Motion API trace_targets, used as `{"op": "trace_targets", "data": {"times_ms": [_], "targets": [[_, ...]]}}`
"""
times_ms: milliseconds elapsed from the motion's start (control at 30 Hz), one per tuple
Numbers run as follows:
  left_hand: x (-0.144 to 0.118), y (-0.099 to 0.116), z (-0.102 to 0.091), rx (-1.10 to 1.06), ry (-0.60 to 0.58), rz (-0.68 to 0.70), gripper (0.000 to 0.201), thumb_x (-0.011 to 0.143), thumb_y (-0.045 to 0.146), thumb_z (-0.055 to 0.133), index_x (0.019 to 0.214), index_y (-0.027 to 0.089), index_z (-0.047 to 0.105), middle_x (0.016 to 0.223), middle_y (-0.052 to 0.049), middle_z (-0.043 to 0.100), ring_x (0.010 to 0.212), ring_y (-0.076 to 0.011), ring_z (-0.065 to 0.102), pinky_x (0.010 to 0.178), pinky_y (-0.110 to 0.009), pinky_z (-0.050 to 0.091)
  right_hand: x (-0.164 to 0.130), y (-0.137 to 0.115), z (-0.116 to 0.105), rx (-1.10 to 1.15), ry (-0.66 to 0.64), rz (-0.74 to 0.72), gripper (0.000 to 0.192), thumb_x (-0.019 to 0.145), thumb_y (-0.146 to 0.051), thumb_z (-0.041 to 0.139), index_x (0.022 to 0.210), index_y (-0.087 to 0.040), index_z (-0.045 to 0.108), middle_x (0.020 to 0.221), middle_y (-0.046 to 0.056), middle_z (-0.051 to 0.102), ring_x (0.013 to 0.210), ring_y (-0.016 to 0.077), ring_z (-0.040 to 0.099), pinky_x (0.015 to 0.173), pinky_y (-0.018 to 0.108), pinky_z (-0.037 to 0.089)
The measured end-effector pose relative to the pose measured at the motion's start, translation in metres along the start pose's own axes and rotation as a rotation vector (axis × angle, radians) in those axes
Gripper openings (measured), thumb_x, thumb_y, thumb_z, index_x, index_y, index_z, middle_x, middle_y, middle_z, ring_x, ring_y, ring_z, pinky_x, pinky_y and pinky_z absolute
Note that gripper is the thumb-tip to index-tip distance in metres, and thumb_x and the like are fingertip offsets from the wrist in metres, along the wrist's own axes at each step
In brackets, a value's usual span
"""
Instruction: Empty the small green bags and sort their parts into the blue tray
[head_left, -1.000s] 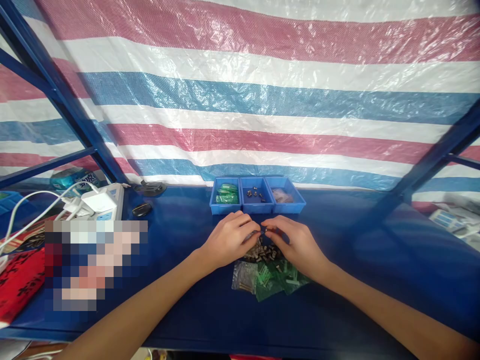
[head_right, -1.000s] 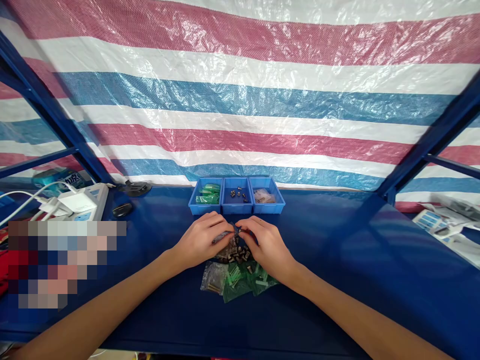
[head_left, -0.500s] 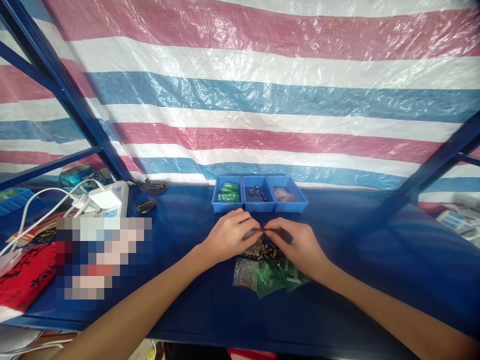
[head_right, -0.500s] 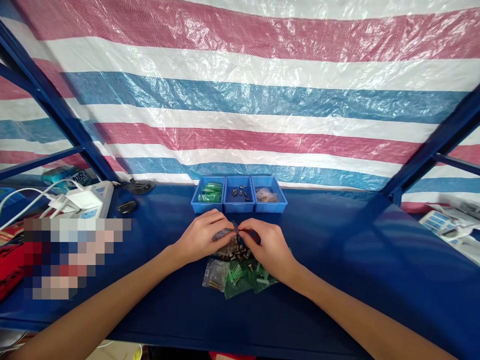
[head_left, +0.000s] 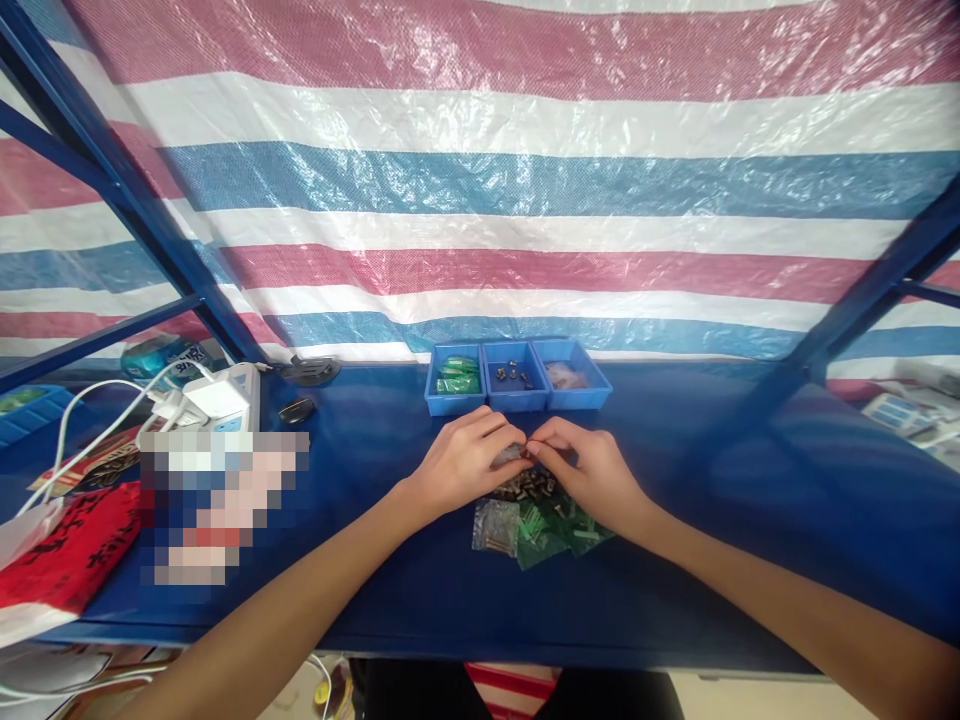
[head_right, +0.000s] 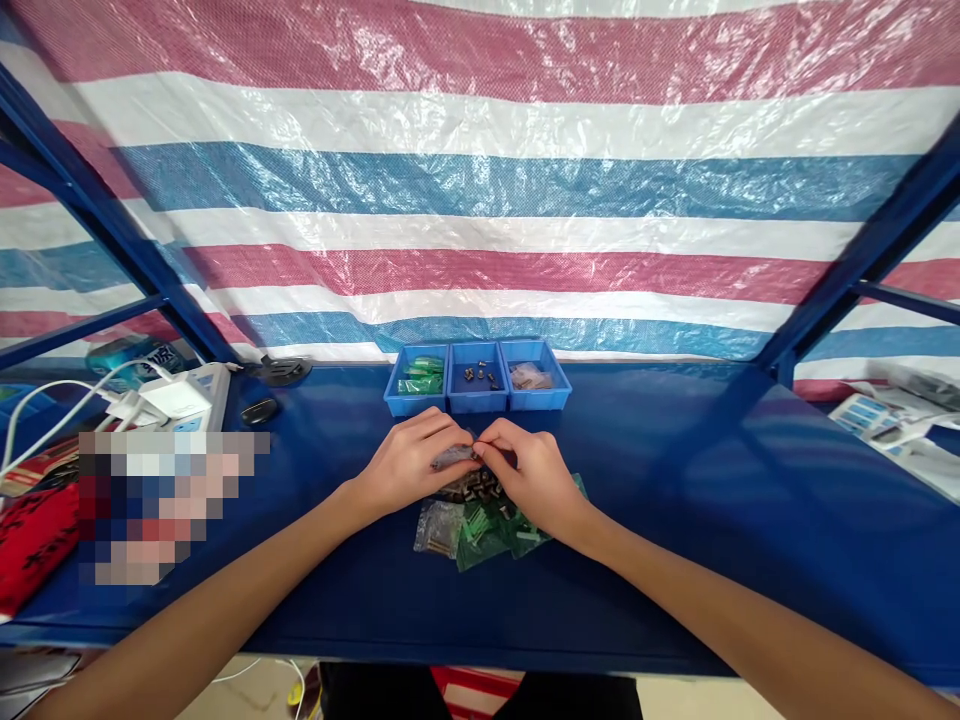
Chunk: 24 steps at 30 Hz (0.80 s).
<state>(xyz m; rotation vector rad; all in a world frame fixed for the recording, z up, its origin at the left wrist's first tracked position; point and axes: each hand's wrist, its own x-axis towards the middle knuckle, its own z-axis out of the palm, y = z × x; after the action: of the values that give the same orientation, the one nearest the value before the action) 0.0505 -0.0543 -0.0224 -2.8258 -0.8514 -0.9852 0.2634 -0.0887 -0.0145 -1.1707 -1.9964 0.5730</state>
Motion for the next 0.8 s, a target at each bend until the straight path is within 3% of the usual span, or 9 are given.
{"op": "trace_targets", "data": {"times_ms": [167,400,633,800], "targets": [[0.0004,0.0014,-0.0017,0.010,-0.015,-0.006,0.024,0.106,0.036,0.050,0.104,0.018,0.066,0.096,-0.005,0.069,0.089,-0.0182,0.061,0.080,-0.032,0.051,0.0007,-0.0009,-0.0014,-0.005,-0.018,0.000,0.021,0.103,-0.037,0.048,0.097,-0.023,0.063,0.070,-0.002,0.073,0.058,0.0172,0.063,0.056,0.029,0.043],[0.0022,0.0032,-0.0027,-0.059,0.001,-0.082,0.026,0.108,0.032,0.045,0.107,0.017,0.066,0.096,-0.006,0.069,0.089,-0.0186,0.062,0.077,-0.031,0.052,0.0028,0.0012,-0.0007,0.070,-0.024,-0.025,0.013,0.099,-0.033,0.057,0.102,-0.024,0.065,0.093,0.004,0.077,0.081,0.0210,0.073,0.066,0.029,0.053],[0.0032,0.0065,-0.0070,-0.045,-0.071,-0.092,0.030,0.109,0.030,0.040,0.106,0.017,0.067,0.098,-0.007,0.070,0.092,-0.0199,0.063,0.081,-0.033,0.053,0.0015,0.0012,-0.0011,0.020,-0.026,-0.019,0.017,0.099,-0.031,0.055,0.087,-0.023,0.065,0.076,0.000,0.072,0.065,0.0173,0.064,0.060,0.029,0.046],[0.0026,0.0083,-0.0068,-0.074,-0.025,-0.073,0.026,0.107,0.026,0.042,0.124,0.019,0.061,0.111,-0.008,0.069,0.100,-0.0199,0.066,0.086,-0.033,0.056,0.0028,-0.0003,-0.0032,0.184,-0.045,0.032,0.017,0.099,-0.032,0.057,0.085,-0.023,0.061,0.073,0.000,0.068,0.067,0.0176,0.065,0.062,0.029,0.049]]}}
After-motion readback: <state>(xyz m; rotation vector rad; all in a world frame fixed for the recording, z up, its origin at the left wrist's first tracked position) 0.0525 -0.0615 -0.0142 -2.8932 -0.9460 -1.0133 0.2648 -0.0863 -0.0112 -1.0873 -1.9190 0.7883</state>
